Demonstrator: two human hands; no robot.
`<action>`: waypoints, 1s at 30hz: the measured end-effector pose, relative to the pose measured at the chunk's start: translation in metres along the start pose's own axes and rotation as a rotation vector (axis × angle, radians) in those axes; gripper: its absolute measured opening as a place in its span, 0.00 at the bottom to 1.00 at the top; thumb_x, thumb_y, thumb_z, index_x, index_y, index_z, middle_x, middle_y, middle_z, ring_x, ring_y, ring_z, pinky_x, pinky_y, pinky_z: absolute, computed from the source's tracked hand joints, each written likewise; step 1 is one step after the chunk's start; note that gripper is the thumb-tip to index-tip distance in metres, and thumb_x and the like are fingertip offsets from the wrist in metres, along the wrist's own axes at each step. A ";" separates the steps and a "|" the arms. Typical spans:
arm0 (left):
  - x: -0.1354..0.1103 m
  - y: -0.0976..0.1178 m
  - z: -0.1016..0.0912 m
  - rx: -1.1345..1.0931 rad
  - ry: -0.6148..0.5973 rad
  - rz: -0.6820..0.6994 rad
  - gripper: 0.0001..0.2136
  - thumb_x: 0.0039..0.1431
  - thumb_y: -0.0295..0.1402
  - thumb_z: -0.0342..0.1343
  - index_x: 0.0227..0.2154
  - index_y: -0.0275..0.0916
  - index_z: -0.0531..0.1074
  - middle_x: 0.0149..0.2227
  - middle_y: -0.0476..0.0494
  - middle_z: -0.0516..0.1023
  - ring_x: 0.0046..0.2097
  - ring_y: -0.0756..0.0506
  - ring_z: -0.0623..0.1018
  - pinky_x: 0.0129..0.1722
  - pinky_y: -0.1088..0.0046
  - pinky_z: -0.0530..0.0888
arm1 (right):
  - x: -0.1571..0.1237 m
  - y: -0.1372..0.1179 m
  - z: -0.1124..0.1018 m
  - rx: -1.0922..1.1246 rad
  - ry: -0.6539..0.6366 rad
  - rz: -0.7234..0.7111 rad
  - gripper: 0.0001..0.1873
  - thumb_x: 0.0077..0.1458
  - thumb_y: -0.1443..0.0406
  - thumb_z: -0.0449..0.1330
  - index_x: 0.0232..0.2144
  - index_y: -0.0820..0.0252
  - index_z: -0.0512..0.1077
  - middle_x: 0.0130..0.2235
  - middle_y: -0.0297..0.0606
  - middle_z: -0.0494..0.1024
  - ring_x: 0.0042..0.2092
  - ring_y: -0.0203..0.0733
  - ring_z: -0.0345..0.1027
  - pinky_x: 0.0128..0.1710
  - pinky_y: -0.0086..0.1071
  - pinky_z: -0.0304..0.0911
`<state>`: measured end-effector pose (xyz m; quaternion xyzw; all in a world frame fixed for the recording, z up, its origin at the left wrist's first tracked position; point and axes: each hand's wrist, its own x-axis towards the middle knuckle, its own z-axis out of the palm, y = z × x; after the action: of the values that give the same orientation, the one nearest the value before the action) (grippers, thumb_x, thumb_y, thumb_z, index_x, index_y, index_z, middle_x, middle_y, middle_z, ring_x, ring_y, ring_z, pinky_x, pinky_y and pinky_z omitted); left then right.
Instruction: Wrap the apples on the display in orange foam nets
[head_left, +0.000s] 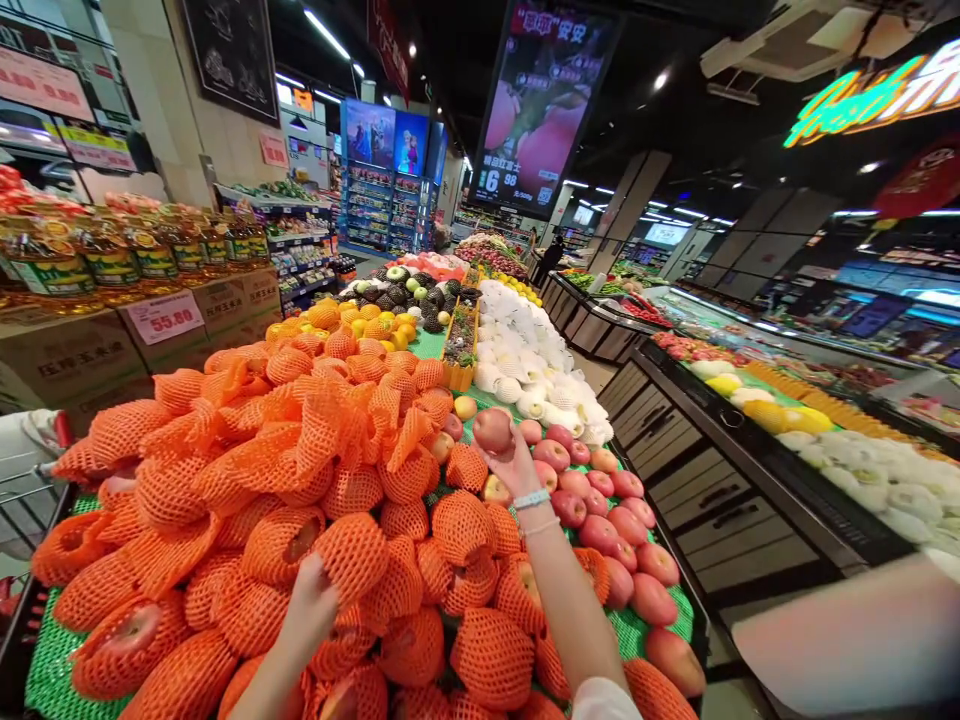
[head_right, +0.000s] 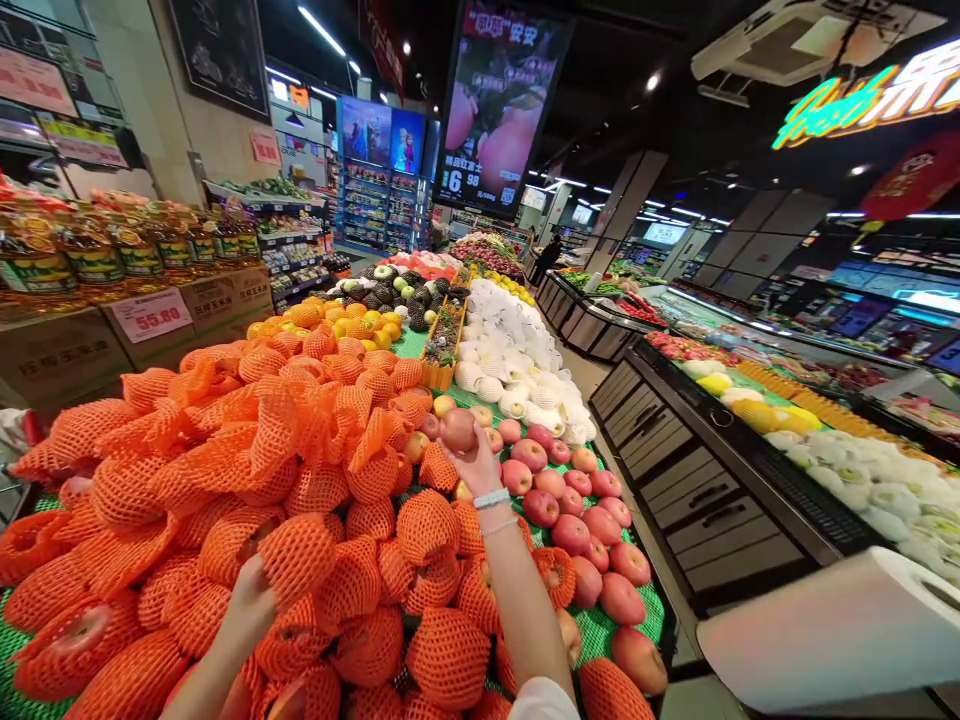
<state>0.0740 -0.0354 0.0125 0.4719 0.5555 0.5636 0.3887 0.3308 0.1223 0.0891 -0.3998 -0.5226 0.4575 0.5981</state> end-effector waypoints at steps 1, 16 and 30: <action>0.004 0.004 0.006 0.026 -0.025 0.051 0.08 0.38 0.38 0.63 0.19 0.40 0.73 0.24 0.42 0.77 0.31 0.38 0.78 0.30 0.64 0.77 | -0.014 0.001 0.001 0.046 0.001 0.039 0.27 0.63 0.46 0.48 0.44 0.61 0.72 0.43 0.42 0.79 0.45 0.45 0.75 0.45 0.46 0.74; -0.021 0.005 0.031 0.261 -0.104 0.506 0.11 0.46 0.38 0.59 0.16 0.40 0.67 0.21 0.47 0.74 0.26 0.46 0.73 0.29 0.71 0.72 | -0.186 0.027 0.060 0.347 0.213 0.286 0.43 0.48 0.47 0.63 0.63 0.47 0.55 0.67 0.40 0.58 0.64 0.48 0.60 0.62 0.45 0.62; -0.050 -0.023 0.033 0.249 -0.094 0.399 0.19 0.51 0.34 0.56 0.47 0.36 0.67 0.45 0.36 0.75 0.48 0.39 0.76 0.50 0.57 0.74 | -0.193 0.036 0.040 0.045 -0.074 0.251 0.30 0.55 0.50 0.61 0.58 0.50 0.65 0.65 0.38 0.64 0.67 0.47 0.54 0.69 0.46 0.47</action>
<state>0.1165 -0.0735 -0.0176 0.6425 0.4978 0.5336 0.2338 0.2794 -0.0544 0.0105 -0.4315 -0.4798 0.5548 0.5251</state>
